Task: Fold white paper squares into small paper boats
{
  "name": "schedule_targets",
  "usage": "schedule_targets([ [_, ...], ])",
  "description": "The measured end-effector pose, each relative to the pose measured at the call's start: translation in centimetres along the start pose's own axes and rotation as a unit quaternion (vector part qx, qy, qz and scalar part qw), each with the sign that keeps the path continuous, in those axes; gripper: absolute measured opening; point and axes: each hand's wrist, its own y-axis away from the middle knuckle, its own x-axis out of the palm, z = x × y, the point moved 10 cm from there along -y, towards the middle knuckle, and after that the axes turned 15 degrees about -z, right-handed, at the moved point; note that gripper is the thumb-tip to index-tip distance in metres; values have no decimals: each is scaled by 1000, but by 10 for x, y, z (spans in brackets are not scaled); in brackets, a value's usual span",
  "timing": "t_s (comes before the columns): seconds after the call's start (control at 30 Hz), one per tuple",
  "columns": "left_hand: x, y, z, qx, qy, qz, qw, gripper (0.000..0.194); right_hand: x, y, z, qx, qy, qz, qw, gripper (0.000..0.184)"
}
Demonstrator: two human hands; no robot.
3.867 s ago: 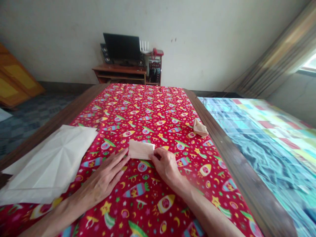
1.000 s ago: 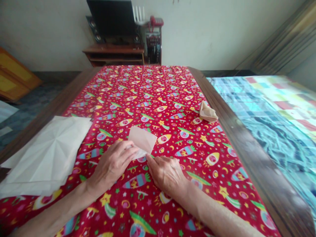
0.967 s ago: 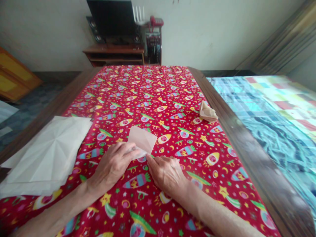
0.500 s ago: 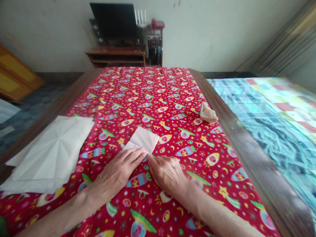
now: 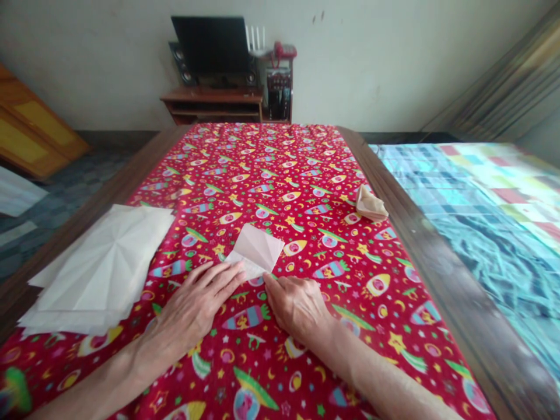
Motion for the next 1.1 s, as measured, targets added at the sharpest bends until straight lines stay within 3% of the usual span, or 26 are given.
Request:
schedule_targets([
  [0.4, -13, 32, 16, 9, -18, -54, 998, 58, 4, 1, -2, 7, 7, 15, 1000, 26],
  [0.57, -32, 18, -1, 41, 13, -109, 993, 50, 4, -1, -1, 11, 3, 9, 1000, 27],
  [0.7, -23, 0, -17, 64, 41, -76, 994, 50, 6, 2, -1, 18, -17, 10, 1000, 25],
  [0.9, -7, -12, -10, 56, 63, -47, 995, 45, -13, -7, -29, -7, 5, -73, 997, 36],
  [1.0, -9, -14, -5, 62, 72, -53, 994, 41, -14, -21, -48, -31, 50, -71, 996, 49],
  [1.1, -13, -16, -1, 85, 81, -70, 991, 37, -8, -31, -51, -77, 31, -48, 995, 49],
])
